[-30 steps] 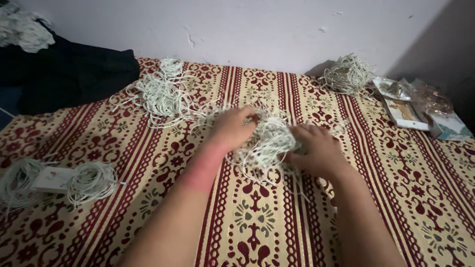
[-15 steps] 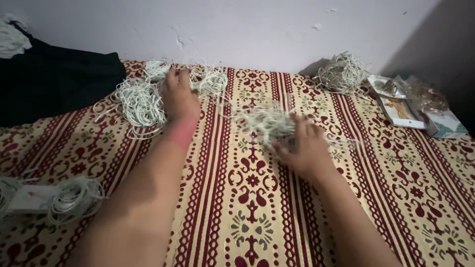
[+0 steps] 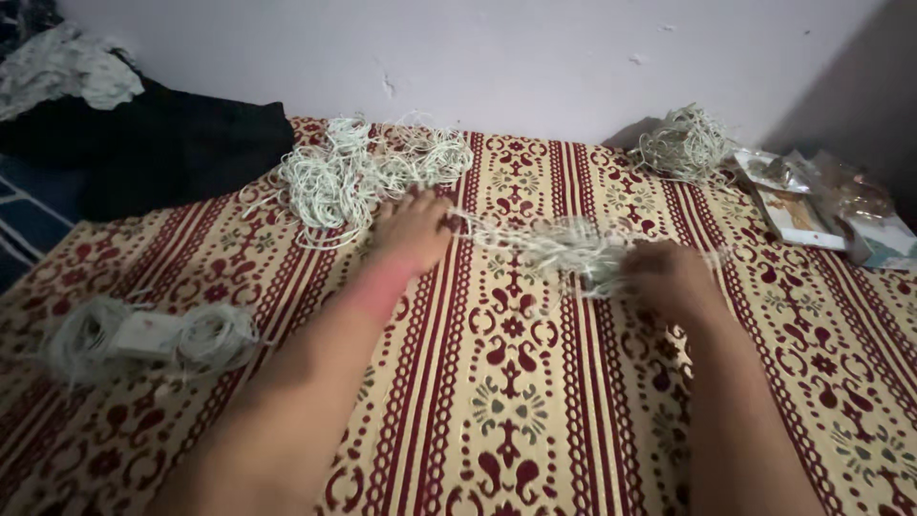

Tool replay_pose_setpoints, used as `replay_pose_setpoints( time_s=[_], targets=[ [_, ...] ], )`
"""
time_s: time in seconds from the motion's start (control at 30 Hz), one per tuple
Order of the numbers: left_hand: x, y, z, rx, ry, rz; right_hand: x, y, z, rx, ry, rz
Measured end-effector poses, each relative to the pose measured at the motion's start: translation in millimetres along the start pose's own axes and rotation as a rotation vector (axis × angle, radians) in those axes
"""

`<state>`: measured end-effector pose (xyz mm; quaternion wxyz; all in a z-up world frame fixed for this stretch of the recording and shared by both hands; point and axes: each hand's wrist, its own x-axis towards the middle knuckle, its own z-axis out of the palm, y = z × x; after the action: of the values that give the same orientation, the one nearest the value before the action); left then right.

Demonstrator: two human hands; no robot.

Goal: The person untangles multiple white cables on a patterned bedsheet. They repeatedly pick up tangled sections, separate strands by hand, and lay them out in straighter lines across the bed. The person handles the cables one at a time, occasionally moving piles aside to access more tangled sections.

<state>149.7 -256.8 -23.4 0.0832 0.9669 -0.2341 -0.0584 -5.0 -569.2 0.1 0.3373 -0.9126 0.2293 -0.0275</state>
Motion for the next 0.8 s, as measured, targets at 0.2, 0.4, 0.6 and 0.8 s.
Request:
replay_pose_setpoints(
  time_s=[0.2, 0.4, 0.6, 0.8],
  targets=[
    [2, -16, -12, 0.091, -0.085, -0.219, 11, 57, -16, -0.391, 0.399, 0.115],
    [2, -48, -12, 0.057, -0.046, -0.301, 6, 37, -18, -0.419, 0.331, 0.092],
    [-32, 23, -40, -0.236, 0.249, -0.159, -29, -36, 1, 0.060, -0.215, 0.014],
    [-93, 127, -52, -0.287, -0.069, 0.313, -49, -52, -5, 0.412, -0.427, -0.214]
  ],
)
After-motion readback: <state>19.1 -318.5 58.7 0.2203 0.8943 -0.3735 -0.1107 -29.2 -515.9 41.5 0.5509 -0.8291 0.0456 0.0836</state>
